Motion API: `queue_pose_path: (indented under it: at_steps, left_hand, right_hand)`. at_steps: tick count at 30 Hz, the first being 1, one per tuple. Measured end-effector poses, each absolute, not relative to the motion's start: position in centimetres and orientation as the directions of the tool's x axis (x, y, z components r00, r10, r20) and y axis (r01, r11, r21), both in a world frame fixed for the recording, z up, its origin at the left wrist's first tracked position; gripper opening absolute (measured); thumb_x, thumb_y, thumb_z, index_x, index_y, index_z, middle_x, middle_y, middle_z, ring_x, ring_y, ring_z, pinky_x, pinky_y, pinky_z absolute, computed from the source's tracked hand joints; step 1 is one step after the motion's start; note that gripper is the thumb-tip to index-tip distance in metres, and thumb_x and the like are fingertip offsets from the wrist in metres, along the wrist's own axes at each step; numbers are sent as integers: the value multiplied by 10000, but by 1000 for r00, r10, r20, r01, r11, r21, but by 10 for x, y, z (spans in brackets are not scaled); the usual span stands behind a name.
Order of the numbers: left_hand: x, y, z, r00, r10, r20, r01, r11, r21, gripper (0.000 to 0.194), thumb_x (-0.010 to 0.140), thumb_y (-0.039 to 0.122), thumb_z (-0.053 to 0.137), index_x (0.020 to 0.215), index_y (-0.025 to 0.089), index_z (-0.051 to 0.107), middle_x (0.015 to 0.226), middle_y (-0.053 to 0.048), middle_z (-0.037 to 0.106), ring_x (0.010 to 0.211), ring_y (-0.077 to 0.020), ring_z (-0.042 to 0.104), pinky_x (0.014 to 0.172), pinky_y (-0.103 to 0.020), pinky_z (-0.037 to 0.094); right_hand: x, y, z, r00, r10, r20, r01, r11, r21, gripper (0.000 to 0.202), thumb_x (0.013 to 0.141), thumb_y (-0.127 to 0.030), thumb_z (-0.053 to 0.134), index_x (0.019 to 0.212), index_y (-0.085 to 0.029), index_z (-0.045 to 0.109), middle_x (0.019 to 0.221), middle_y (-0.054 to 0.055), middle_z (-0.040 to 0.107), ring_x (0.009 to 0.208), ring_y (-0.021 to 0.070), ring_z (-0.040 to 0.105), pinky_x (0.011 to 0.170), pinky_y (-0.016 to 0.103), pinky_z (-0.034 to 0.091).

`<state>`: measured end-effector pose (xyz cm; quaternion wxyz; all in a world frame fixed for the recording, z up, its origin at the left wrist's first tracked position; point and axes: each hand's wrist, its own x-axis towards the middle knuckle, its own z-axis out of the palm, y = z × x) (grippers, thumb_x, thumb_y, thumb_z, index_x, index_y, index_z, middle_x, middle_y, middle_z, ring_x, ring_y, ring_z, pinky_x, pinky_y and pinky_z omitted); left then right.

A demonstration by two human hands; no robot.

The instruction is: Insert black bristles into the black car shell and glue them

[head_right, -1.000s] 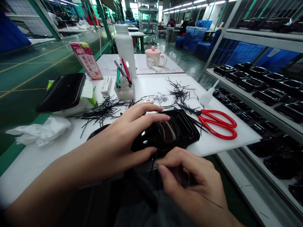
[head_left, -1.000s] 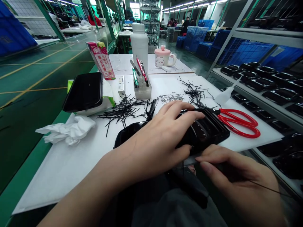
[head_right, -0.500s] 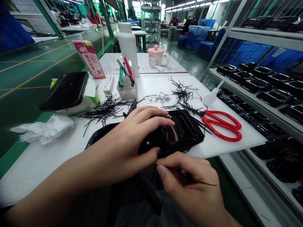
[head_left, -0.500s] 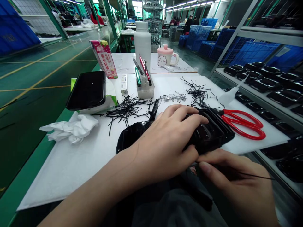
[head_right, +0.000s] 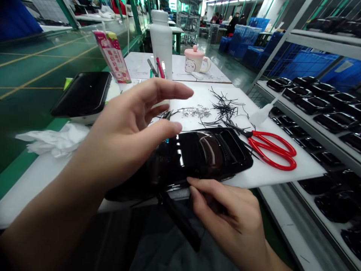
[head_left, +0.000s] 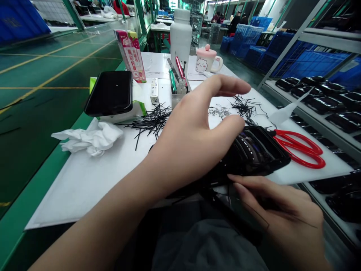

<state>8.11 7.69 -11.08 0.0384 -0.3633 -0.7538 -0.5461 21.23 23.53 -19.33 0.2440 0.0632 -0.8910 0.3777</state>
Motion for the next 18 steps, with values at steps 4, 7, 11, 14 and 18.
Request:
queue_pose_path:
  at_steps: [4, 7, 11, 14, 18]
  left_hand:
    - [79, 80, -113, -772, 463, 436, 555, 155, 817, 309, 900, 132, 493, 1149, 221, 652, 1291, 25, 690, 1374, -244, 563, 1184, -392, 447]
    - [81, 80, -113, -783, 446, 433, 543, 149, 826, 293, 907, 140, 515, 1154, 208, 658, 1275, 21, 700, 1355, -252, 581, 1179, -386, 453]
    - [82, 81, -112, -784, 439, 439, 552, 170, 817, 322, 912, 150, 474, 1155, 229, 669, 1259, 46, 702, 1373, -261, 569, 1165, -410, 464]
    - [83, 82, -114, -774, 447, 450, 565, 166, 808, 327, 904, 154, 463, 1137, 248, 673, 1243, 51, 706, 1382, -260, 560, 1155, -421, 478]
    - [83, 83, -117, -766, 461, 448, 560, 136, 817, 300, 897, 140, 474, 1108, 244, 660, 1227, 36, 712, 1333, -240, 595, 1160, -421, 480]
  right_hand:
    - [211, 234, -196, -864, -9, 504, -368, 693, -619, 190, 959, -146, 658, 1091, -269, 717, 895, -23, 809, 639, 122, 740, 502, 180, 524]
    - [211, 235, -195, -861, -78, 502, -404, 705, -583, 222, 963, -117, 644, 1143, -235, 697, 929, -10, 809, 698, 110, 756, 598, 161, 565]
    - [211, 239, -190, -825, -221, 519, -490, 739, -463, 243, 960, -85, 620, 1178, -184, 663, 879, -8, 792, 652, 91, 737, 674, 152, 583]
    - [211, 241, -190, -810, -276, 518, -514, 760, -399, 282, 967, -86, 607, 1230, -179, 642, 812, -10, 770, 599, 107, 717, 621, 189, 572]
    - [206, 242, -188, -799, -295, 524, -525, 768, -367, 291, 972, -99, 607, 1250, -178, 642, 806, -9, 768, 594, 121, 719, 610, 212, 568]
